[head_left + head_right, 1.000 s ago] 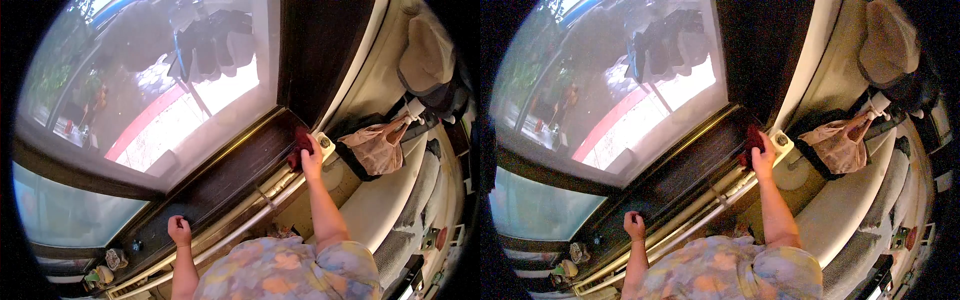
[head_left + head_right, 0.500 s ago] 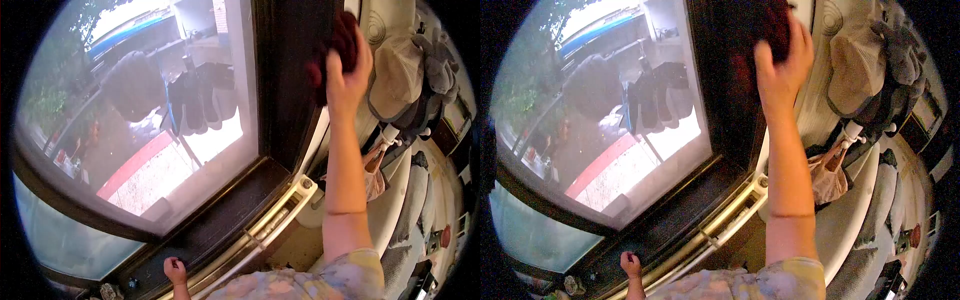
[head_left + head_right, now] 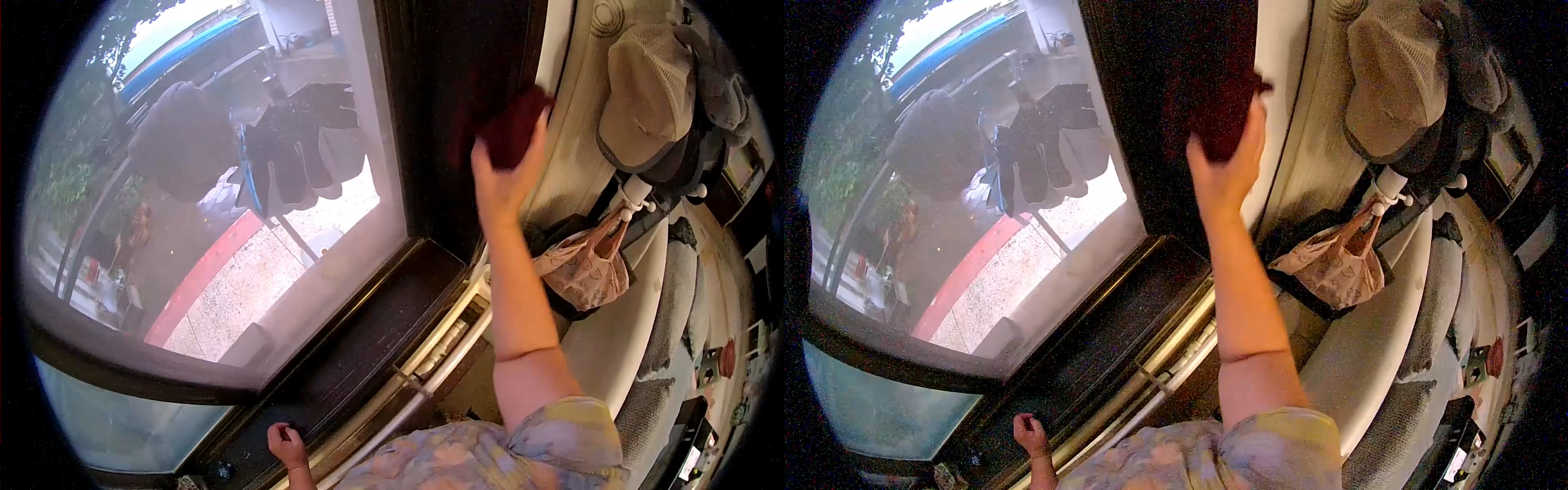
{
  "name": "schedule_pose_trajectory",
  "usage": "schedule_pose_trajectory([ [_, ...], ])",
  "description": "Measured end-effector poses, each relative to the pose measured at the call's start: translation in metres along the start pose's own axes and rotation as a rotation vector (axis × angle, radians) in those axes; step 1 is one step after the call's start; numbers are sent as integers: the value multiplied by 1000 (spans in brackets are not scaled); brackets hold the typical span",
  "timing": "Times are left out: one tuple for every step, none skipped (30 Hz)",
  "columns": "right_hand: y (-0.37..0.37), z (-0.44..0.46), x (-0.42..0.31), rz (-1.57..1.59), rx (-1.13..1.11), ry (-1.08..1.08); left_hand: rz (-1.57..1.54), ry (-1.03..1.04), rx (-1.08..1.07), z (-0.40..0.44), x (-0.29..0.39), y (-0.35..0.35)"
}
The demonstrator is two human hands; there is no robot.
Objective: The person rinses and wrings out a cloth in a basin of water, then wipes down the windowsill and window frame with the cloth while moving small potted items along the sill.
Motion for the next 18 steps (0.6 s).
schedule_pose_trajectory([
  [-3, -30, 14, 22, -27, 111, 14, -50, -8, -1, -4, 0],
  [-8, -64, 27, 43, -55, 223, 17, -48, -11, 0, 1, -1],
  [-14, -97, 38, 1, -90, 281, 24, 5, 15, 2, 12, -5],
  [-20, -128, 46, -42, -125, 340, 30, 59, 42, 4, 22, -7],
  [-26, -156, 54, -56, -162, 452, 33, 63, 40, 3, 22, -6],
  [-32, -183, 61, -69, -198, 566, 39, 55, 36, 4, 20, -6],
  [-38, -209, 68, -65, -206, 609, 43, 46, 34, 4, 19, -5],
  [-42, -231, 75, -61, -216, 652, 48, 49, 34, 5, 20, -6],
  [-45, -243, 77, -59, -214, 655, 51, 33, 34, 4, 20, -6],
  [-48, -258, 84, 24, -197, 812, 52, 16, 33, 4, 19, -6],
  [-48, -273, 92, 107, -180, 966, 54, 17, 34, 4, 11, -1],
  [-51, -274, 93, 103, -182, 972, 36, 18, 39, 3, -3, 4],
  [-53, -277, 96, 149, -210, 1042, 21, 17, 39, 1, -9, 0],
  [-51, -278, 99, 200, -237, 1099, 18, 13, 39, -1, -12, -2],
  [-53, -292, 110, 101, -208, 1043, 15, 1, 17, 1, -8, -1],
  [-57, -289, 105, 106, -218, 1031, 13, -14, -4, 3, 2, -2],
  [-61, -298, 102, 181, -222, 1202, 1, -17, 6, 4, 15, -5],
  [-63, -309, 98, 257, -225, 1375, -3, -29, 14, -1, 9, -5],
])
Point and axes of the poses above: each hand's wrist, its own z-axis towards the middle knuckle, its own y-axis out of the palm, x = y × z, the point moved 7 cm from there along z, towards the middle knuckle, and after that the axes turned 2 degrees about -y, right-handed, at the moved point
